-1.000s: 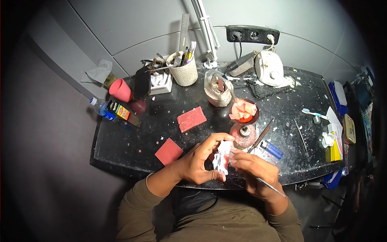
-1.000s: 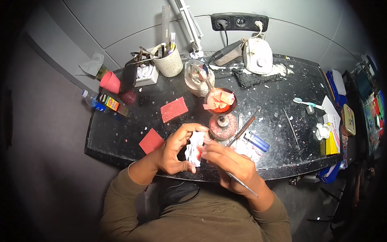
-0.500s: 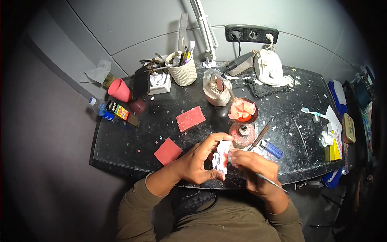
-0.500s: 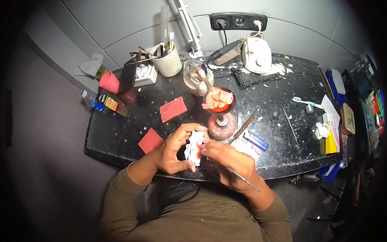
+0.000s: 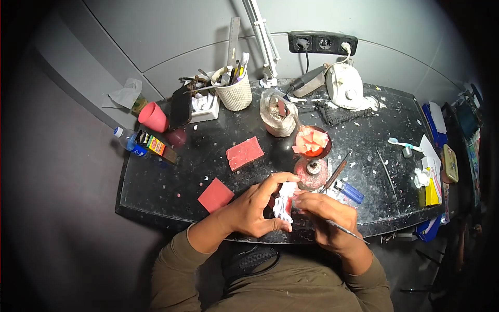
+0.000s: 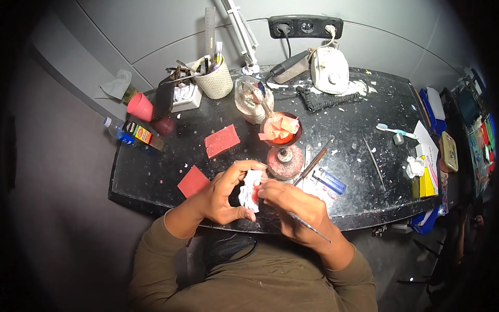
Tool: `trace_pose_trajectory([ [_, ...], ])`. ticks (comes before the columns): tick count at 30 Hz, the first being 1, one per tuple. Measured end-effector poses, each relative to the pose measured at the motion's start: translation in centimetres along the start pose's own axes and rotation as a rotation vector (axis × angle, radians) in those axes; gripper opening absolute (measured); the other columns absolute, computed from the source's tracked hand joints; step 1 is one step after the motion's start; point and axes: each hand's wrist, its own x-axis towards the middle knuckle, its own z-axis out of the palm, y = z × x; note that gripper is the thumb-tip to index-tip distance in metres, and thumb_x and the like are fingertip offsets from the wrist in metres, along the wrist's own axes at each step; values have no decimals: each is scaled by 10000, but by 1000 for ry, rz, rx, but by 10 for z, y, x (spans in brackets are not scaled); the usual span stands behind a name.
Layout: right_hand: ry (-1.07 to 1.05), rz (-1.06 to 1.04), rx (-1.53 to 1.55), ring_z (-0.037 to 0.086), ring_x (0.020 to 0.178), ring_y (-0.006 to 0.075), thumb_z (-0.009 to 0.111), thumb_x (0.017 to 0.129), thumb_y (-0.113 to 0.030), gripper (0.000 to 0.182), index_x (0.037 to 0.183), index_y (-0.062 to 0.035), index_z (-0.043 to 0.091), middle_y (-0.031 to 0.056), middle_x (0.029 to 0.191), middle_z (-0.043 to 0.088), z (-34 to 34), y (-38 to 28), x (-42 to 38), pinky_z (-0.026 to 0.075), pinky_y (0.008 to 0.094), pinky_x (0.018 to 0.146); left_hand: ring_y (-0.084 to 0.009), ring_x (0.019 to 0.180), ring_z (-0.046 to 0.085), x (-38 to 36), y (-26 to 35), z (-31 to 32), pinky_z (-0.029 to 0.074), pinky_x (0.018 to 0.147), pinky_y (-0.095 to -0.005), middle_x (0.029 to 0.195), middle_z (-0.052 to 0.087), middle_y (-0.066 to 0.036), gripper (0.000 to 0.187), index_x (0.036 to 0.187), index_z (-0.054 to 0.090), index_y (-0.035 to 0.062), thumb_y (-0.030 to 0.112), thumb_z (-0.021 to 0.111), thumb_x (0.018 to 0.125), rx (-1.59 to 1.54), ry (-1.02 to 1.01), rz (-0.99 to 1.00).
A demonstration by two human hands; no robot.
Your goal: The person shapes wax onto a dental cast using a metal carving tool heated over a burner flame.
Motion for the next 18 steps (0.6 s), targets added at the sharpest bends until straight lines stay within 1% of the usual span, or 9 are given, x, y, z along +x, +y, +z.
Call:
trace_pose_trajectory([
  [2,3,-2,-4,705,1019,331,653,768,165,296,1039,48,667,171,1013,706,0,2,0,571,375,849,-189,1135,585,1,2,-1,473,965,-341,1267,555,-139,936,1427,346,-35,336,886,758,42,5,43],
  [5,-24,-32,19,705,1025,330,646,779,170,286,1037,51,666,171,1007,707,-1,4,-2,573,375,862,-185,1126,583,1,0,0,473,959,-341,1271,545,-142,922,1422,351,-35,337,881,765,42,8,51],
  [8,-3,9,-3,705,1032,343,634,768,180,302,1040,53,667,168,1006,710,-1,3,-1,573,381,892,-183,1115,573,0,-1,-1,465,960,-337,1257,538,-139,904,1417,348,-34,334,872,778,7,4,15],
  [10,-54,-24,137,700,1054,360,623,766,183,311,1045,54,670,170,1012,714,-3,8,-3,568,397,921,-186,1121,562,-1,0,-2,456,968,-339,1252,532,-138,907,1421,334,-29,333,868,783,-40,-5,2],
  [12,-36,-21,138,697,1064,363,623,768,181,305,1042,55,673,172,1015,716,-7,8,-1,566,403,925,-189,1127,551,0,-2,-1,447,975,-342,1248,525,-137,910,1425,320,-25,332,864,788,-90,-17,-10],
  [14,-17,-15,139,694,1074,367,622,770,178,299,1039,56,676,174,1018,717,-9,6,0,565,409,930,-202,1157,534,1,-7,2,432,995,-357,1262,510,-144,915,1431,288,-15,323,855,798,-158,-4,72],
  [17,-28,-12,108,697,1068,360,620,777,176,286,1031,58,681,184,1019,718,-6,6,0,565,399,922,-214,1177,527,1,-11,2,429,1005,-373,1286,495,-157,905,1433,277,-4,320,846,809,-215,10,98],
  [18,-33,-19,167,699,1063,357,617,777,177,285,1025,56,685,183,1018,719,-4,10,-3,565,389,918,-214,1177,527,1,-11,2,429,1005,-373,1286,495,-157,905,1433,277,-4,320,846,809,-213,12,98],
])
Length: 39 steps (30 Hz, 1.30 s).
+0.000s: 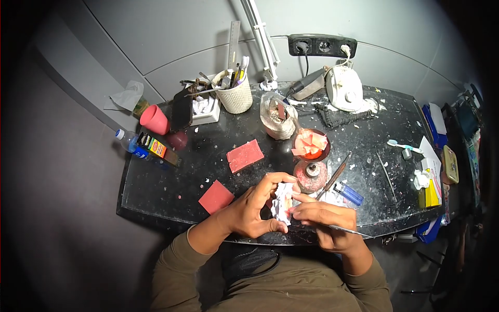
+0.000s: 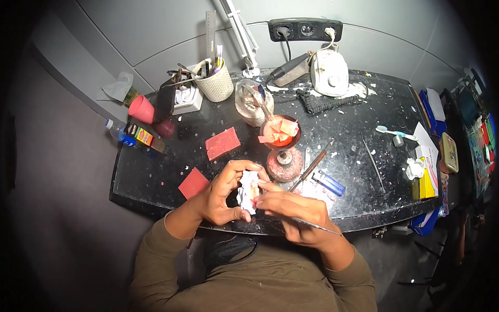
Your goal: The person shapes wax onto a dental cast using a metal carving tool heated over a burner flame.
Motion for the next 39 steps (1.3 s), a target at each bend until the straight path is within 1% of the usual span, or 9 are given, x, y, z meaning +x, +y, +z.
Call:
trace_pose_trajectory([
  [6,65,59,-16,701,1061,360,619,772,185,276,1005,56,694,177,1000,725,0,-2,1,567,385,899,-216,1174,530,1,1,1,436,1001,-374,1293,491,-163,889,1435,277,10,311,839,815,6,-11,18],
  [9,31,6,86,717,990,338,624,787,174,246,991,56,695,175,979,724,1,1,-1,577,377,874,-215,1174,531,-1,2,-1,440,998,-372,1295,492,-165,903,1436,273,11,305,847,805,-7,-13,-44],
  [15,45,65,2,719,1000,330,647,791,153,232,991,48,702,172,965,728,0,-2,1,578,381,875,-203,1140,543,3,-1,-1,455,971,-361,1304,490,-172,906,1438,272,12,312,847,805,69,-34,57],
  [17,16,39,27,726,958,314,652,792,150,226,989,50,701,171,968,728,0,-1,-1,580,368,852,-202,1121,552,2,0,-1,457,966,-357,1306,490,-173,910,1441,271,12,306,849,802,93,-37,52],
  [22,75,122,4,722,998,313,652,789,146,209,969,52,700,177,976,729,-3,-3,3,577,374,887,-203,1125,557,0,2,0,465,960,-358,1304,491,-176,905,1444,271,15,289,849,804,35,-28,-21],
  [25,31,68,72,723,922,303,632,805,151,196,962,57,701,179,965,729,0,1,-1,572,356,841,-201,1127,557,-1,2,-1,468,957,-356,1302,491,-175,899,1445,272,15,282,847,807,49,-21,-26],
  [29,141,136,57,722,931,290,625,835,127,155,957,65,699,181,952,725,1,0,2,570,360,848,-197,1135,553,0,2,2,460,971,-356,1294,492,-167,914,1445,271,5,290,853,800,-14,-6,-28],
  [33,58,83,96,721,937,283,624,835,126,154,957,67,698,185,959,722,-1,2,2,572,349,834,-199,1146,550,0,0,2,456,985,-361,1289,494,-159,919,1445,271,-1,296,853,799,-25,-5,9],
  [39,118,131,88,719,947,304,630,834,127,145,948,68,696,188,962,719,2,1,1,568,365,858,-202,1144,553,1,0,1,461,978,-362,1286,495,-152,908,1444,276,2,284,852,802,1,-12,-2],
])
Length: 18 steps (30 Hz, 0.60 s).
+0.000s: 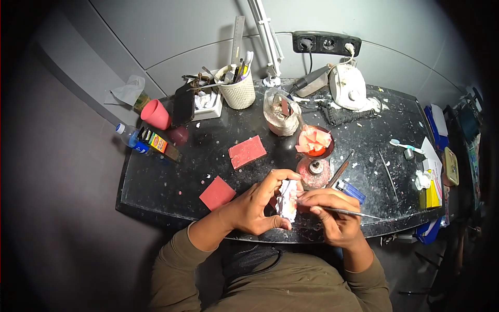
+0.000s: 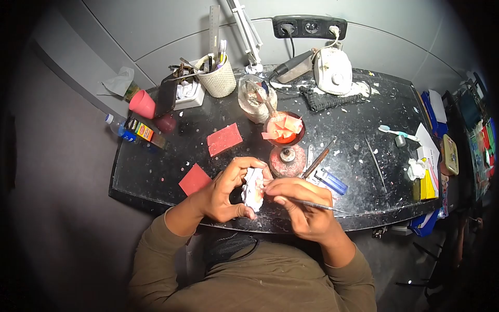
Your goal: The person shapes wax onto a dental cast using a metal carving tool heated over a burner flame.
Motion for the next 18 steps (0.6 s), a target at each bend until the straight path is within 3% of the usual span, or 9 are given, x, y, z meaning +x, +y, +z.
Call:
trace_pose_trajectory([
  [3,-66,-71,22,717,924,284,624,831,133,152,949,69,695,190,961,717,0,4,0,567,346,833,-195,1120,559,0,2,-2,466,964,-358,1274,501,-152,901,1445,280,6,262,854,800,61,1,-18],
  [8,1,-5,-15,714,924,281,623,827,138,163,952,65,698,182,961,716,1,2,0,564,347,830,-180,1048,562,-1,2,-2,471,936,-348,1251,512,-151,887,1448,281,7,221,851,803,177,-15,-10],
  [11,-69,-45,-4,711,920,271,621,825,137,159,944,66,699,187,965,715,0,5,0,564,340,821,-178,1054,561,-1,2,-2,468,939,-349,1257,511,-153,886,1448,281,5,220,851,804,126,-14,-50],
  [15,24,31,22,712,927,285,625,819,145,163,939,67,702,182,956,717,1,2,1,562,346,835,-177,1066,560,1,0,-1,463,952,-353,1256,515,-151,881,1446,285,-1,219,849,807,124,-23,-3],
  [18,-57,-55,6,714,925,283,621,830,134,150,939,67,700,177,957,718,1,8,0,565,345,825,-181,1083,561,0,1,-2,460,960,-359,1255,521,-150,880,1444,288,-4,224,850,806,120,-10,9],
])
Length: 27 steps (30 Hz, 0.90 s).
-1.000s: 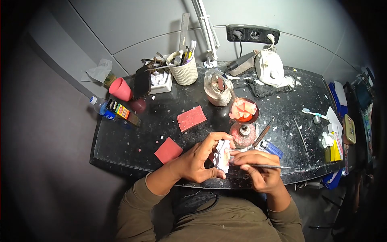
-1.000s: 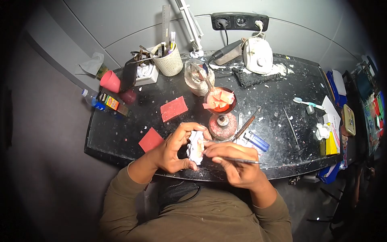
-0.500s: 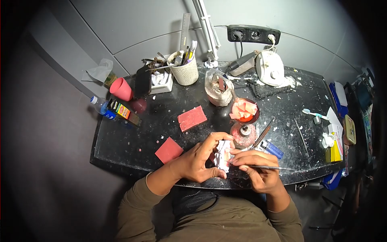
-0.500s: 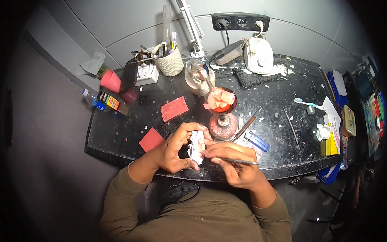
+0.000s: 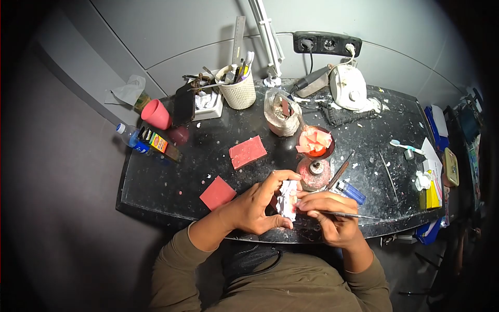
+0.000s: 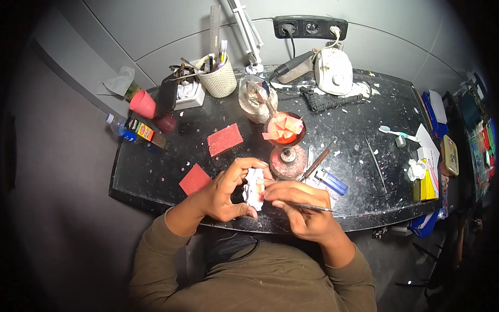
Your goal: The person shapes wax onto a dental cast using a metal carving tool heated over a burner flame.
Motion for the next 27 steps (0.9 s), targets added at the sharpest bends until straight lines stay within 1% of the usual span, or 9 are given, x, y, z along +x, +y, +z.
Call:
trace_pose_trajectory([
  [4,76,136,38,717,970,303,621,819,146,174,953,70,703,172,945,721,-1,-6,0,564,372,873,-190,1110,561,0,-1,1,456,976,-360,1259,526,-151,892,1444,290,-4,233,857,798,18,-1,-32],
  [9,-35,46,42,714,965,291,608,854,107,137,936,53,705,188,974,714,-5,-3,-4,556,384,895,-185,1105,558,-1,1,0,458,977,-357,1263,526,-145,897,1442,299,-5,245,864,791,14,11,-56],
  [12,145,-39,72,706,980,331,591,932,22,78,904,54,656,204,964,696,-19,-2,-4,562,440,902,-181,1106,558,1,2,-1,463,956,-347,1248,534,-140,899,1438,310,-4,328,851,802,-36,22,-44],
  [13,262,41,337,711,953,308,560,985,-30,125,930,72,608,211,926,692,-9,-1,-10,574,419,890,-183,1116,557,2,4,-2,465,949,-341,1237,540,-138,908,1438,315,-5,389,835,806,-99,11,-75],
  [16,236,125,296,716,928,288,537,1014,-63,159,940,75,568,217,890,689,-17,6,-24,585,415,873,-184,1068,581,3,4,-2,482,910,-333,1191,568,-135,900,1434,335,1,475,797,824,-173,7,-94],
  [19,260,237,307,721,904,277,577,987,-40,120,935,65,603,215,895,700,-17,4,-20,589,400,835,-177,989,608,3,6,-2,501,857,-324,1125,596,-125,879,1426,364,5,503,779,833,-168,20,-97],
  [21,156,-73,-70,721,893,278,635,942,-28,88,935,59,642,207,913,707,-16,-3,-3,582,379,815,-173,969,612,2,7,-3,505,837,-316,1095,603,-118,878,1421,376,1,507,781,829,-153,20,-110],
  [23,141,-62,-86,720,912,303,674,882,15,81,954,51,680,195,943,714,-14,-9,0,572,365,815,-164,917,624,3,6,-3,512,791,-301,1050,619,-111,841,1397,420,-9,484,791,826,-123,6,-100],
  [27,46,-45,-153,712,987,321,687,814,93,185,994,48,694,173,987,722,-6,-14,2,565,369,855,-173,1034,619,3,13,-5,496,902,-328,1160,601,-124,900,1385,436,-49,504,819,787,-80,-32,-171],
])
